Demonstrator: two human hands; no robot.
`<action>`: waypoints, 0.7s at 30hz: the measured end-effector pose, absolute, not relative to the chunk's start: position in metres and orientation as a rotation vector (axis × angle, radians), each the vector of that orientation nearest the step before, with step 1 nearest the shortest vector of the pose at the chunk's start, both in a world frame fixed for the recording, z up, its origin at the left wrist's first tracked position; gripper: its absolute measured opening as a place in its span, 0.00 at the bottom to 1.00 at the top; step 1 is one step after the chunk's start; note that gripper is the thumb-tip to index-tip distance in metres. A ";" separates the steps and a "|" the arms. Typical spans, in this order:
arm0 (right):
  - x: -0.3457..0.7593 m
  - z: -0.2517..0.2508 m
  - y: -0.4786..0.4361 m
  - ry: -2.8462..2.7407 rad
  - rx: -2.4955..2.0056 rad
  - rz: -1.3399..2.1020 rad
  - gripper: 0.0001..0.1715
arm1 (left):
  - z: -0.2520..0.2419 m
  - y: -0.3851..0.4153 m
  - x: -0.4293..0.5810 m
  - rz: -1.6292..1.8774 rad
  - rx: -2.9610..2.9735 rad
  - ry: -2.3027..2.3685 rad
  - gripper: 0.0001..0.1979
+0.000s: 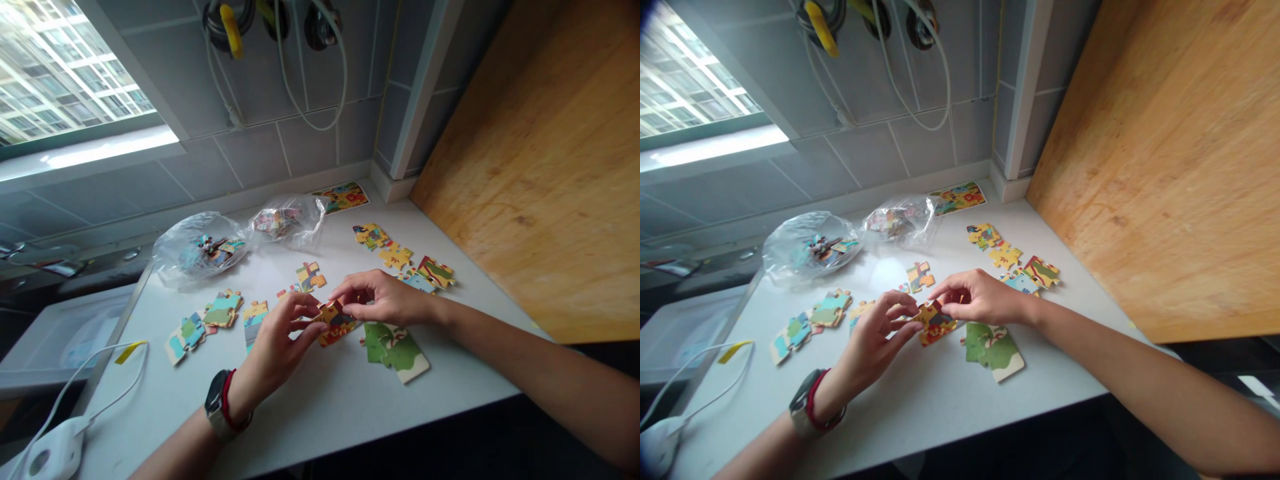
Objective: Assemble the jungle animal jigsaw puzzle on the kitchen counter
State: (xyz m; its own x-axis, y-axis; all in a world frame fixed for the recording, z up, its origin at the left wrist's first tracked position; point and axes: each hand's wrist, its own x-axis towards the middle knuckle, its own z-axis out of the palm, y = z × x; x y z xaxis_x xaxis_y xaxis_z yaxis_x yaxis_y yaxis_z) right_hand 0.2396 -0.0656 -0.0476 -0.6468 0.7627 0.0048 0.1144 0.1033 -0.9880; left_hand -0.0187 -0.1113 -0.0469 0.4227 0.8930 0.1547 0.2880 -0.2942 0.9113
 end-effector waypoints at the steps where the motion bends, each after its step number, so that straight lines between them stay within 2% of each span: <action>1: 0.242 -0.048 -0.063 -1.807 -0.859 1.600 0.22 | -0.046 -0.112 -0.019 0.878 1.867 1.047 0.08; 4: 0.252 -0.047 -0.054 -1.661 -0.906 1.593 0.27 | -0.041 -0.113 -0.020 0.818 2.181 1.144 0.03; 7: 0.263 -0.043 -0.046 -1.583 -1.041 1.528 0.26 | -0.039 -0.115 -0.020 0.642 2.484 1.074 0.04; 10: 0.266 -0.043 -0.041 -1.556 -1.152 1.484 0.25 | -0.039 -0.117 -0.018 0.419 2.694 0.906 0.16; 12: 0.263 -0.045 -0.041 -1.560 -1.191 1.486 0.24 | -0.041 -0.119 -0.016 0.282 2.758 0.808 0.21; 16: 0.256 -0.047 -0.042 -1.613 -1.287 1.486 0.25 | -0.042 -0.122 -0.013 0.148 2.772 0.734 0.27; 21: 0.253 -0.048 -0.043 -1.690 -1.361 1.396 0.25 | -0.041 -0.123 -0.013 0.151 2.727 0.717 0.28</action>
